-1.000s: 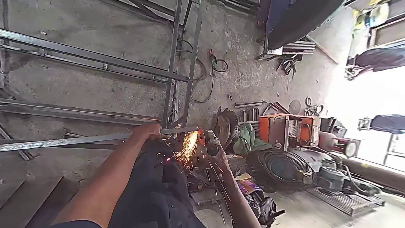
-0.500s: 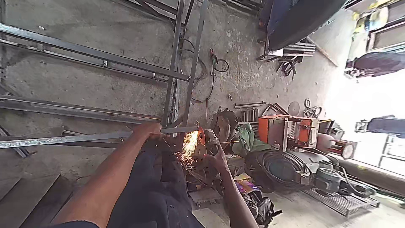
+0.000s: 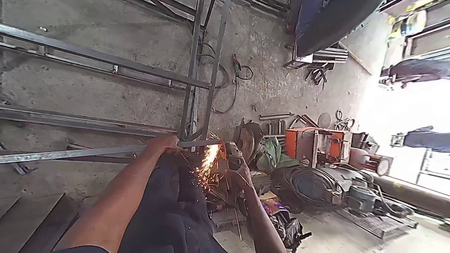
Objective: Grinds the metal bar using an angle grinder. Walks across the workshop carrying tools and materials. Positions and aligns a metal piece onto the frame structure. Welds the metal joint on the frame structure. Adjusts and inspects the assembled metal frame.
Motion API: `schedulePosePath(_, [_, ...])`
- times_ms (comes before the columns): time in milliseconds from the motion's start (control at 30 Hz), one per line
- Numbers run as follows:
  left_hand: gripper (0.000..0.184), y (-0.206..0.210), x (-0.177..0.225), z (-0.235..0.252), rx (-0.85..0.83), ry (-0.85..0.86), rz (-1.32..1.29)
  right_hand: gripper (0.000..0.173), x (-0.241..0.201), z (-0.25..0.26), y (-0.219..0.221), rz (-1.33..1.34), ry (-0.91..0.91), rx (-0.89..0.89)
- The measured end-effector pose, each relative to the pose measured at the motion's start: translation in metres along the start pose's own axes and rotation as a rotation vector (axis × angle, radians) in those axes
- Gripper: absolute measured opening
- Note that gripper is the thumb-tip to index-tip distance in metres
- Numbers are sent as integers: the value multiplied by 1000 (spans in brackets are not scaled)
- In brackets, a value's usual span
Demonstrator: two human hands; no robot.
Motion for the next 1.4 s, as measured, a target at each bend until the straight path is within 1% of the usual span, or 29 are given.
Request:
schedulePosePath(67, [67, -7, 0, -3, 7, -19, 3, 99, -4, 3, 1, 10, -19, 5])
schedulePosePath(167, [67, -3, 2, -4, 3, -34, 17, 95, -1, -1, 3, 13, -6, 13])
schedulePosePath(267, [69, -8, 2, -5, 4, -23, 13, 97, -5, 2, 3, 18, -18, 14])
schedulePosePath(367, [68, -2, 3, -6, 20, -1, 17, 98, -2, 0, 5, 46, -5, 3])
schedulePosePath(433, [66, -8, 9, -16, 50, 6, 22, 95, 2, 7, 5, 52, 1, -10])
schedulePosePath(467, [64, -10, 10, -18, 54, 1, 30, 96, 2, 9, 6, 59, 0, -19])
schedulePosePath(567, [59, -2, 5, -13, 86, -24, 55, 98, 6, 7, 6, 85, -9, -20])
schedulePosePath(633, [65, 1, 5, -16, 121, -43, 65, 97, 4, 4, 7, 106, 2, -20])
schedulePosePath(767, [81, -4, 18, -37, 167, -100, 84, 95, 4, 2, 8, 102, 14, -21])
schedulePosePath(833, [87, -4, 19, -42, 205, -131, 103, 94, 3, 4, 9, 115, 6, -13])
schedulePosePath(933, [92, 1, 22, -46, 219, -168, 121, 94, 4, 3, 10, 112, 17, -12])
schedulePosePath(1067, [91, 6, 24, -47, 274, -184, 146, 96, 4, 4, 8, 96, 13, -23])
schedulePosePath(1200, [84, 16, 22, -45, 339, -152, 158, 93, 7, 0, 9, 90, 41, -39])
schedulePosePath(1300, [85, 17, 19, -42, 364, -146, 168, 95, 8, 3, 11, 105, 37, -42])
schedulePosePath(1367, [84, 18, 21, -43, 337, -164, 163, 93, 6, 1, 12, 99, 41, -43])
schedulePosePath(1400, [79, 16, 24, -46, 305, -176, 138, 94, 7, 0, 11, 105, 46, -45])
Point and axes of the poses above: each hand's wrist, its own z-axis towards the middle knuckle, its own y-axis out of the palm, x = y × z, the point moved 1 cm from there along z, towards the middle knuckle, and after that the axes turned 2 degrees about z, right-handed, at the moved point
